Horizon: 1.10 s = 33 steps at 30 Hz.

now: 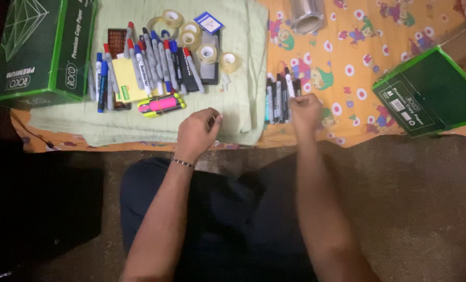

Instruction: The person sits on the floor and organizes stationery items, including markers, highlighters, and tape, by picking them up and arranging them into neat rows on a cloth-covered surface.

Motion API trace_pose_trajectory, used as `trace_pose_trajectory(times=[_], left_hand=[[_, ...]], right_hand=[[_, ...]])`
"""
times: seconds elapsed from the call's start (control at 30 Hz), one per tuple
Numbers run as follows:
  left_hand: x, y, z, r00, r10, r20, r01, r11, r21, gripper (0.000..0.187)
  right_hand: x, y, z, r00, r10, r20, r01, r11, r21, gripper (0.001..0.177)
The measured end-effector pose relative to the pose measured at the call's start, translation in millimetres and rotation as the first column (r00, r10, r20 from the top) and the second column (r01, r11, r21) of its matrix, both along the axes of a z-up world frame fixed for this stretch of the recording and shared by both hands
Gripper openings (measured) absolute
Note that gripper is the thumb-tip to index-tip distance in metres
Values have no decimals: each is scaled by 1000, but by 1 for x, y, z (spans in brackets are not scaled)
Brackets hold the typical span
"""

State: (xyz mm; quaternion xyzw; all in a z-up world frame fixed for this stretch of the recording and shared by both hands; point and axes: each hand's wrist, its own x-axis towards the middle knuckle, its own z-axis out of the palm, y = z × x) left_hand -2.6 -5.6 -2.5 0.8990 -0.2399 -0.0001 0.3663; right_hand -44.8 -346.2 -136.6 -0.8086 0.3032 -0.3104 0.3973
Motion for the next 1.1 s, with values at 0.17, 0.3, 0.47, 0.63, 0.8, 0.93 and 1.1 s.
trace_pose_trajectory(times=[0.17, 0.3, 0.47, 0.63, 0.8, 0.93, 1.1], left_hand=[[2, 5, -7, 998, -24, -51, 27, 998, 63, 27], [0, 8, -7, 998, -47, -52, 48, 998, 28, 24], [1, 9, -2, 995, -84, -52, 84, 997, -2, 23], [1, 10, -2, 998, -66, -20, 66, 997, 34, 21], [7, 16, -3, 988, 126, 87, -136, 984, 115, 21], [17, 32, -5, 944, 250, 214, -268, 962, 56, 22], [21, 38, -22, 958, 219, 186, -228, 973, 28, 13]], right_hand=[[7, 15, -18, 999, -16, 39, 12, 995, 101, 21], [4, 22, -12, 1000, 4, -17, -3, 994, 108, 24], [1, 20, -10, 1000, -6, -8, 5, 1000, -27, 22], [5, 33, 23, 1000, -15, -9, 16, 987, 160, 19], [-2, 85, 93, 924, 200, 326, -203, 979, -23, 18], [-14, 172, 142, 894, 356, 274, -253, 902, -349, 18], [3, 274, 184, 806, 571, 156, -489, 790, -370, 14]])
